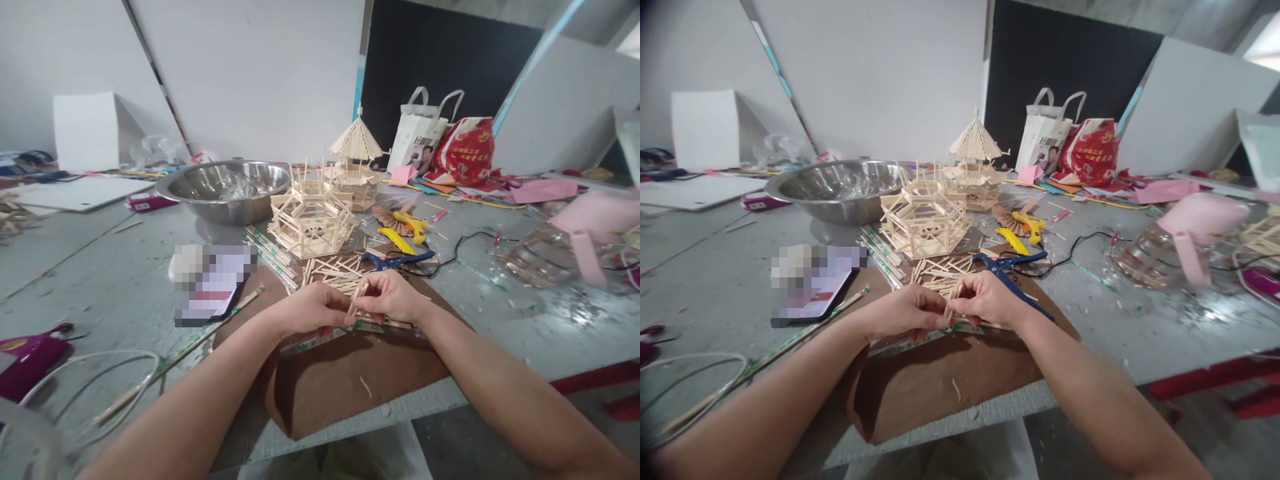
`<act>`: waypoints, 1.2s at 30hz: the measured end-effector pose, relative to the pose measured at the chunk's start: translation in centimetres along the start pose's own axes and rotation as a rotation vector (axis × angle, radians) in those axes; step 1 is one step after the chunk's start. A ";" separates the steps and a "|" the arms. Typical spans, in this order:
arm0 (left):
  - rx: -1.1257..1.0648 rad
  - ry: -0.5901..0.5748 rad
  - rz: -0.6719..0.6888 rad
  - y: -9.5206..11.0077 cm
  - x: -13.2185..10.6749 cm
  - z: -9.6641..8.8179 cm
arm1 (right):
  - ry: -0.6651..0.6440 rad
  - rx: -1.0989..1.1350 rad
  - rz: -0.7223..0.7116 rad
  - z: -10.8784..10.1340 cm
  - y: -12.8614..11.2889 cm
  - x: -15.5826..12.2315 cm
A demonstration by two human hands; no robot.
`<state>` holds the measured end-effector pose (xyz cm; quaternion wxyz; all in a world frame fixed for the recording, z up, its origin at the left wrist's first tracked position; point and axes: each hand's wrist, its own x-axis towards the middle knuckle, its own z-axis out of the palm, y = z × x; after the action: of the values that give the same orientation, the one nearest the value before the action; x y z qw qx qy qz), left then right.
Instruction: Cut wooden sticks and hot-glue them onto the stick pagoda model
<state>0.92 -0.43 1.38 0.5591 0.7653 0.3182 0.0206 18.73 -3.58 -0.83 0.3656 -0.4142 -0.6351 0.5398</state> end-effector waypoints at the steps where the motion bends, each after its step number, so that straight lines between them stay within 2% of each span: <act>1: 0.005 0.044 0.004 -0.1 0.2 0.2 | -0.005 0.006 0.004 0.0 -0.1 0.0; 4: 0.022 0.141 0.018 -0.2 0.5 0.7 | -0.011 0.021 0.013 0.1 -0.3 0.0; 7: -0.013 0.159 0.024 0.2 0.5 0.8 | -0.010 -0.008 0.003 0.2 0.0 0.2; 11: -0.155 0.164 0.039 0.5 0.4 0.7 | 0.158 -0.077 -0.096 0.0 0.4 0.5; 13: -0.256 0.200 0.050 0.3 0.5 0.6 | 0.232 -0.203 -0.191 0.0 0.5 0.5; 16: -0.385 0.270 0.054 0.0 0.7 0.5 | 0.217 -0.468 -0.307 0.1 0.4 0.3; 20: -0.505 0.296 0.034 -0.2 0.9 0.5 | 0.195 -0.668 -0.337 0.3 0.5 0.3; 26: -0.633 0.296 0.003 -0.5 1.2 0.7 | 0.229 -0.725 -0.375 0.2 0.7 0.3; 36: -0.623 0.278 -0.021 -0.3 1.1 0.8 | 0.259 -0.757 -0.357 0.4 0.4 0.0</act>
<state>2.00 -0.51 0.42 0.7175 0.5441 0.3777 0.2154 18.42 -3.68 -1.23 0.3524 -0.4668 -0.7988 0.1410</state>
